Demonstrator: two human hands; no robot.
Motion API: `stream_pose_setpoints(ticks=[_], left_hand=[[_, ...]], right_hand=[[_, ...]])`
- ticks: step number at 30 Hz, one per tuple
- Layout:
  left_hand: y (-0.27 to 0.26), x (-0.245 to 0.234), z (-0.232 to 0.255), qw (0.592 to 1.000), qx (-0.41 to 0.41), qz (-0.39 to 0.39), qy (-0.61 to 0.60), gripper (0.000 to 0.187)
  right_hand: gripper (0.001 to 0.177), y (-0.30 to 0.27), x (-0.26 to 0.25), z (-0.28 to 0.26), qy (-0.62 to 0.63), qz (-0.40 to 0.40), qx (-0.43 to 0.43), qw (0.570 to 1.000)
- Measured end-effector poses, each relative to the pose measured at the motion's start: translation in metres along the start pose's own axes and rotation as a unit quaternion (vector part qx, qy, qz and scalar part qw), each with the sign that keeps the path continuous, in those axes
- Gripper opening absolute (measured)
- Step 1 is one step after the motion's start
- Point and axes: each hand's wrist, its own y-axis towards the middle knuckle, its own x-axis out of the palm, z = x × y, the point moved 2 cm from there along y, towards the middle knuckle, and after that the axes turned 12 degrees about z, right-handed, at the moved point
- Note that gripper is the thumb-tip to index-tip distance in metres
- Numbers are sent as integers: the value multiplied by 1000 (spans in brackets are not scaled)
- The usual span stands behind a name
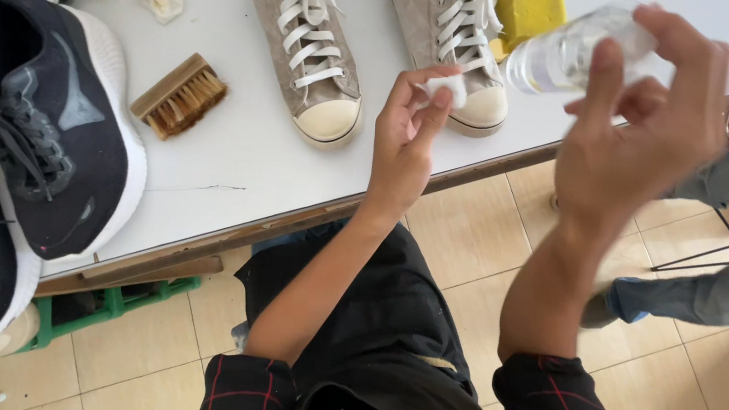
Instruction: The person pours a clear liquid onto a cotton pad and uses it to wipe the rubber sole and toe cap of a beige high-top sneaker. They rotate the shoe to clean different areas of the sole and upper, then place the shoe back on the table.
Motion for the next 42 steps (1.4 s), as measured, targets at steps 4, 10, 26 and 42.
stream_pose_setpoints(ticks=[4, 10, 26, 42], left_hand=[[0, -4, 4, 998, -23, 23, -59, 42], [-20, -39, 2, 972, -108, 101, -182, 41], [-101, -140, 15, 937, -67, 285, -193, 43], [-111, -140, 13, 915, -105, 263, -289, 28]], right_hand=[[26, 3, -26, -52, 58, -64, -15, 996], [23, -11, -7, -85, 158, -209, 84, 961], [4, -17, 9, -114, 116, -409, -249, 870], [14, -79, 41, -117, 367, -286, 22, 885]])
